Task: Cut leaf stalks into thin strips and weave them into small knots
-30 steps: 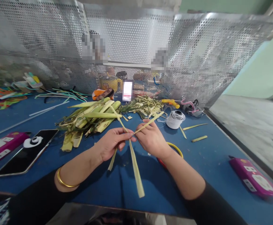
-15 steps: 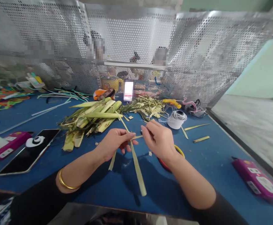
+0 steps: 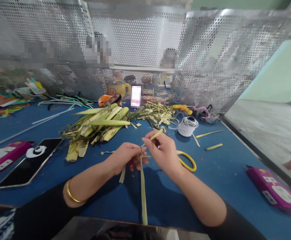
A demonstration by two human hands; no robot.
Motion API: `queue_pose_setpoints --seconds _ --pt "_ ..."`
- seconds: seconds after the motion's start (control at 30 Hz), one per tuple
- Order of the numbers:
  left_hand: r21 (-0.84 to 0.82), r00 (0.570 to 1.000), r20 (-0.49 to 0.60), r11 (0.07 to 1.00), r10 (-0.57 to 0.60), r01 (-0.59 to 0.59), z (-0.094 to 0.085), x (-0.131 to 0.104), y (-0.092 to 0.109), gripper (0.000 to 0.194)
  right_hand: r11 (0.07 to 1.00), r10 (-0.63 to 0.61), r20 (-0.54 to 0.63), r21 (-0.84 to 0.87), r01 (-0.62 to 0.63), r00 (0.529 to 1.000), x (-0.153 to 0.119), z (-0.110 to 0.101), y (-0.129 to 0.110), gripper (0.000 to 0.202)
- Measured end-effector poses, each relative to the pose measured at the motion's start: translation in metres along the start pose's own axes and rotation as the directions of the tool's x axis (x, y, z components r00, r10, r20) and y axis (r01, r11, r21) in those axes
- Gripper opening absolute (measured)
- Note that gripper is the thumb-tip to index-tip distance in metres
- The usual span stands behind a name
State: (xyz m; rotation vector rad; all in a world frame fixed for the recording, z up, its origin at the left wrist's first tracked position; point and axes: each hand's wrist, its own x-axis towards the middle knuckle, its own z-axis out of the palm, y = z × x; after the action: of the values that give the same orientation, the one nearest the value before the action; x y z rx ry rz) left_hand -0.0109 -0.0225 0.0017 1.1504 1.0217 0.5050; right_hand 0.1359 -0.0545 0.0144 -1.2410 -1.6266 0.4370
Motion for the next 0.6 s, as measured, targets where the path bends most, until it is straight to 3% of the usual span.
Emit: queue_pose_setpoints --seconds 0.07,0.1,0.2,0.27,0.3,0.4,0.6 --pt "-0.138 0.999 -0.04 0.99 -0.016 0.011 -0.004 0.002 0.002 0.021 0.971 -0.194 0.006 -0.145 0.192 0.981 -0.005 0.0 -0.003 0.016" --pt "-0.2 0.998 -0.058 0.98 -0.024 0.012 -0.005 0.003 0.003 0.021 0.918 -0.316 0.043 -0.24 0.317 0.948 -0.008 0.001 -0.004 0.015" --pt "-0.37 0.995 -0.084 0.929 -0.046 0.011 -0.01 0.005 0.006 0.026 0.599 -0.597 0.271 -0.476 0.644 0.756 -0.012 0.004 -0.006 0.016" --pt "-0.459 0.995 -0.083 0.888 -0.055 0.011 -0.013 0.005 0.009 0.026 0.407 -0.636 0.411 -0.54 0.737 0.653 -0.012 0.005 -0.007 0.02" --pt "-0.492 0.996 -0.079 0.871 -0.051 0.006 -0.014 0.006 0.011 0.024 0.346 -0.637 0.453 -0.555 0.756 0.624 -0.012 0.006 -0.007 0.022" --pt "-0.552 0.998 -0.061 0.834 -0.033 -0.006 -0.019 0.006 0.016 0.021 0.271 -0.616 0.523 -0.562 0.781 0.59 -0.011 0.009 -0.005 0.027" --pt "-0.641 0.998 -0.063 0.767 -0.008 -0.034 -0.025 0.009 0.015 0.024 0.314 -0.518 0.617 -0.507 0.803 0.592 -0.013 0.019 0.01 0.025"
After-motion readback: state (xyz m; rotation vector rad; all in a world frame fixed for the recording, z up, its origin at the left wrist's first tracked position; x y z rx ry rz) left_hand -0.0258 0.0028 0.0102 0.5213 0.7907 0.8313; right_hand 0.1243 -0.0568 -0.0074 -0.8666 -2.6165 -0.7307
